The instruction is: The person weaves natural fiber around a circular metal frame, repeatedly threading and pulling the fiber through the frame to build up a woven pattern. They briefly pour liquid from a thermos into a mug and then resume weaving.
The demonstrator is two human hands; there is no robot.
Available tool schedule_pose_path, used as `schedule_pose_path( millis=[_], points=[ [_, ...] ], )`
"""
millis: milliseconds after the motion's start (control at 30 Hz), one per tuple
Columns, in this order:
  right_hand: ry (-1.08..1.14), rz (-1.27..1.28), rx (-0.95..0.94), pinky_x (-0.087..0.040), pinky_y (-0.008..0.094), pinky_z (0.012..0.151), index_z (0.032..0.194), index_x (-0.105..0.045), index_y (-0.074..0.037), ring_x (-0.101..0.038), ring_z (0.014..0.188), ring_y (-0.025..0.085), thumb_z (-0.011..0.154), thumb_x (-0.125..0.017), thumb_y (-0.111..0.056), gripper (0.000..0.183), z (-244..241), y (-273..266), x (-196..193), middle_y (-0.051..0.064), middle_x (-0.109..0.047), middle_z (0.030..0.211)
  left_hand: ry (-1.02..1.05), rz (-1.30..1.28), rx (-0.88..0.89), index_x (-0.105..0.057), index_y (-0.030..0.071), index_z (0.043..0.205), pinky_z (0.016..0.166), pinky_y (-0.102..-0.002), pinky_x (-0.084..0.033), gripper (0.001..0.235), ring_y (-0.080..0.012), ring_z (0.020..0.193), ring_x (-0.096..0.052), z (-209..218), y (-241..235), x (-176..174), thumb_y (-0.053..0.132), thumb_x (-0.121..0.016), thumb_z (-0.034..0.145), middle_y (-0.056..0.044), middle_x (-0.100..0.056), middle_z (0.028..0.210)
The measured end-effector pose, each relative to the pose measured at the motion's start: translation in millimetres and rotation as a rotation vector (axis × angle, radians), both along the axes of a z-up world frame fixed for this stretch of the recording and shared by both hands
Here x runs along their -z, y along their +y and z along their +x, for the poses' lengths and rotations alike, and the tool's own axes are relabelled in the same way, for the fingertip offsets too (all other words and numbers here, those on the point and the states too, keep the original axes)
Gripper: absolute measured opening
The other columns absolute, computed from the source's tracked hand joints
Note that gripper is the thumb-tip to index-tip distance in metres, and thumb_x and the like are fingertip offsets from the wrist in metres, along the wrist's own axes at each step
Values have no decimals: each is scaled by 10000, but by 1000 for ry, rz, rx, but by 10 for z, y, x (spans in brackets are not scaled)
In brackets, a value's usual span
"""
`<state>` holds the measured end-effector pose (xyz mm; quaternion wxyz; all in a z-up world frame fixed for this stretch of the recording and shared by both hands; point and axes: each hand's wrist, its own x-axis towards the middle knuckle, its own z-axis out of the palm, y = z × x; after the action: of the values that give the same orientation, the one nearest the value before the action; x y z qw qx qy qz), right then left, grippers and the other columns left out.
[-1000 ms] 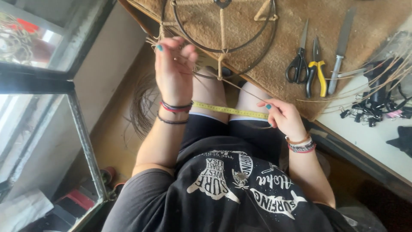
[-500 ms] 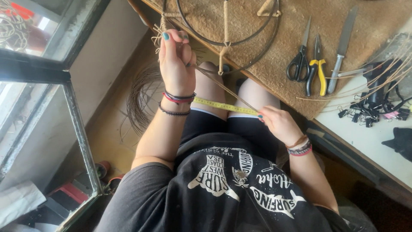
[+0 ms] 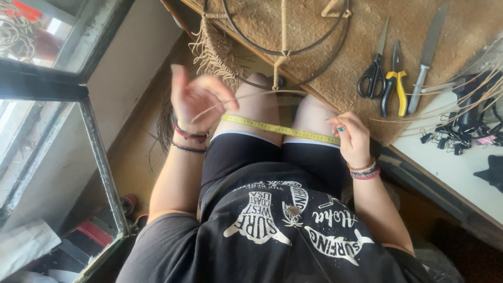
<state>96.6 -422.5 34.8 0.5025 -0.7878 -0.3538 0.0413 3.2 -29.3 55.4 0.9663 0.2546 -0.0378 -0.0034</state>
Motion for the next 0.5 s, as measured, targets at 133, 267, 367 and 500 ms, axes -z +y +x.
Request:
schedule_pose_path(
  millis=[133,267,367,500],
  points=[
    [-119,50,19,-515,349,700,1071,-750,-10,-589,715,227,1110,-503,-148,285,63,197,-136,78,-661,895,478,456,249,-653,18,1269,799,-361,-625,479,-278,955,-774,32,-459,438,349,-407,1027,-192,-750,1093],
    [-202,80,52,-501,351,660,1059,-749,46,-582,671,240,1117,-499,-168,334,59,318,-196,113,-701,883,362,281,-172,-467,72,1426,913,-450,-624,377,-323,1115,-721,219,-801,657,285,-408,1121,-215,-676,1278],
    [-251,78,66,-510,356,647,1048,-746,71,-621,669,265,1109,-518,-129,310,77,386,-285,136,-744,896,304,234,-261,-576,-5,1277,978,-461,-598,379,-309,1134,-707,348,-963,696,303,-415,1125,-244,-701,1223],
    [-241,88,68,-506,338,638,1031,-729,94,-618,671,231,1109,-518,-121,311,154,467,-345,141,-753,901,292,195,-268,-592,-21,1225,1014,-465,-570,364,-339,1185,-677,468,-1181,574,293,-433,1136,-263,-687,1249]
  ],
)
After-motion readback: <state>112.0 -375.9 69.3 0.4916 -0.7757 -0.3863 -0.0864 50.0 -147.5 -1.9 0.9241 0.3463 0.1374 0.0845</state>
